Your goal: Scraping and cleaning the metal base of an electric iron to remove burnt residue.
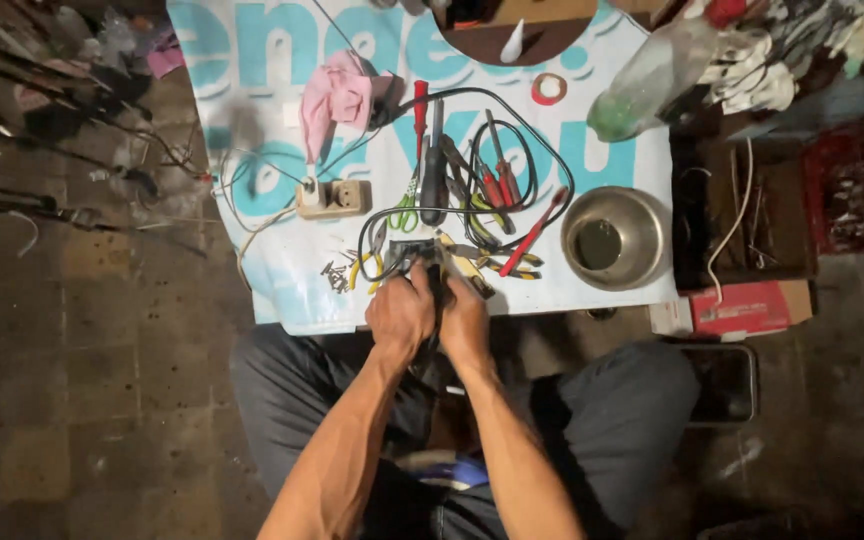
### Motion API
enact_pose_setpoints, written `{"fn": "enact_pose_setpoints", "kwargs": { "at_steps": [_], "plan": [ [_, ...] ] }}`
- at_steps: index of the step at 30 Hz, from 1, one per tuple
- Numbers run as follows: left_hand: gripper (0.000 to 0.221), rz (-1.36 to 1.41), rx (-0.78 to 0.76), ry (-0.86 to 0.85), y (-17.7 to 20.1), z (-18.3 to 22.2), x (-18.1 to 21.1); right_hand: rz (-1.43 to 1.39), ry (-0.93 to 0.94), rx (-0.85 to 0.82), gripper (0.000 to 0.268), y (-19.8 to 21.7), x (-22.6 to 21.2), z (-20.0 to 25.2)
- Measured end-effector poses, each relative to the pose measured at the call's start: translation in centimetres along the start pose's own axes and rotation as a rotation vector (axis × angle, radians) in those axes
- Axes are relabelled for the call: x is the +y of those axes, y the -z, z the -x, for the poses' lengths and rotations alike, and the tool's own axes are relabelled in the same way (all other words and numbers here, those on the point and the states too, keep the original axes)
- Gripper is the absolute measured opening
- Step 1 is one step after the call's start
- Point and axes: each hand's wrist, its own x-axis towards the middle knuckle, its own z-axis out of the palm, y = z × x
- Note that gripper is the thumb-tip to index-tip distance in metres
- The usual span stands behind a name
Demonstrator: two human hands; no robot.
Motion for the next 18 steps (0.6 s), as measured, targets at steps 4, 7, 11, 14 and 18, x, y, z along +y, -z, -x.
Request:
{"fn": "enact_pose_setpoints", "kwargs": {
  "at_steps": [4, 7, 11, 14, 18],
  "plan": [
    [0.078, -0.003, 0.003, -0.025, 0.0, 0.0, -0.1, -0.042, 0.032, -0.01, 0.028, -1.8, 4.0, -2.9],
    [0.079, 0.009, -0.029, -0.016, 0.4, -0.6, 0.9, 0.091, 0.111, 0.002, 0.028, -1.1, 3.6, -2.6],
    [0.08, -0.001, -0.025, 0.008, -0.1, -0.1, 0.4, 0.067, 0.076, -0.048, 0.031, -0.6, 2.9, -3.4],
    [0.081, -0.004, -0.03, -0.007, 0.1, -0.1, 0.3, 0.104, 0.041, -0.084, 0.034, -0.6, 4.1, -1.6],
    [0.081, -0.007, -0.033, -0.008, -0.1, -0.3, 0.2, 0.149, -0.113, -0.178, 0.038, 0.7, 1.1, -3.2]
  ]
}}
